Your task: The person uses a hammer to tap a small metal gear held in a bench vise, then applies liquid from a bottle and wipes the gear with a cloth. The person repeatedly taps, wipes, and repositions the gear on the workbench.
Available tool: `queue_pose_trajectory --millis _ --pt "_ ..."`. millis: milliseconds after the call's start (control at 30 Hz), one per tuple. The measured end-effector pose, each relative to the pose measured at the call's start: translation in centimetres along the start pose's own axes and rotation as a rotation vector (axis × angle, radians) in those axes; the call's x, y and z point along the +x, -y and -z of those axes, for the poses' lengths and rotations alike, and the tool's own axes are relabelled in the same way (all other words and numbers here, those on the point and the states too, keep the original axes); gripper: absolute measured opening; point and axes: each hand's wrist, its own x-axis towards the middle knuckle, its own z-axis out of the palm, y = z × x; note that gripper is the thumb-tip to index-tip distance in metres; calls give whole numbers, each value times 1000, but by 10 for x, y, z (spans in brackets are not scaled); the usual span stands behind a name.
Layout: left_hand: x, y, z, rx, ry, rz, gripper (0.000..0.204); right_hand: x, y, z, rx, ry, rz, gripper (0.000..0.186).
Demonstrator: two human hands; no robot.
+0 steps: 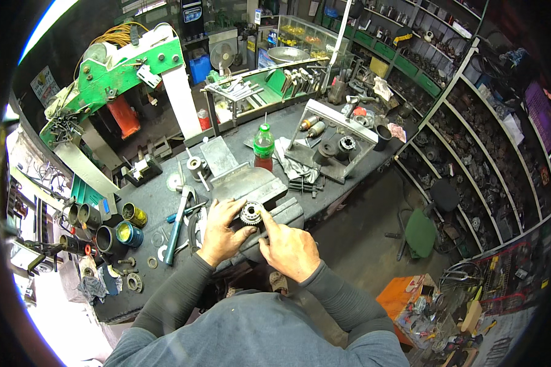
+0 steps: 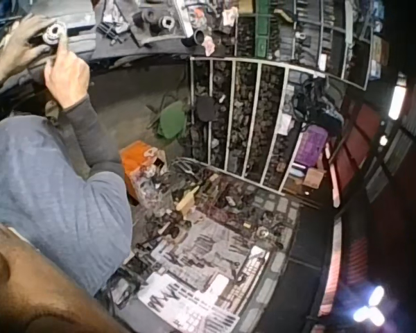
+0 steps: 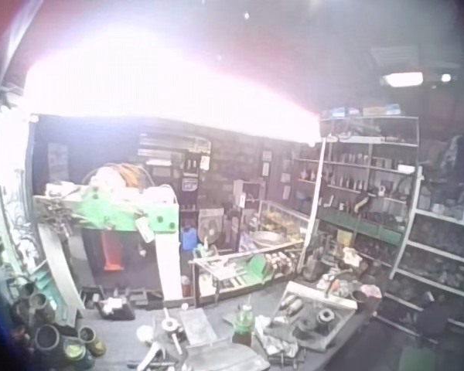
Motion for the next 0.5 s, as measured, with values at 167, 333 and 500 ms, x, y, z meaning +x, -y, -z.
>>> queue_pose_trajectory --millis 167,333,500 --pt "2 1 2 12 1 -11 78 27 -17 8 182 19 -5 73" --pt "2 1 1 5 -7 -29 77 47 -29 6 136 134 107 70" --pt "-2 -2 0 19 -62 -45 74 27 -22 9 87 31 110 63"
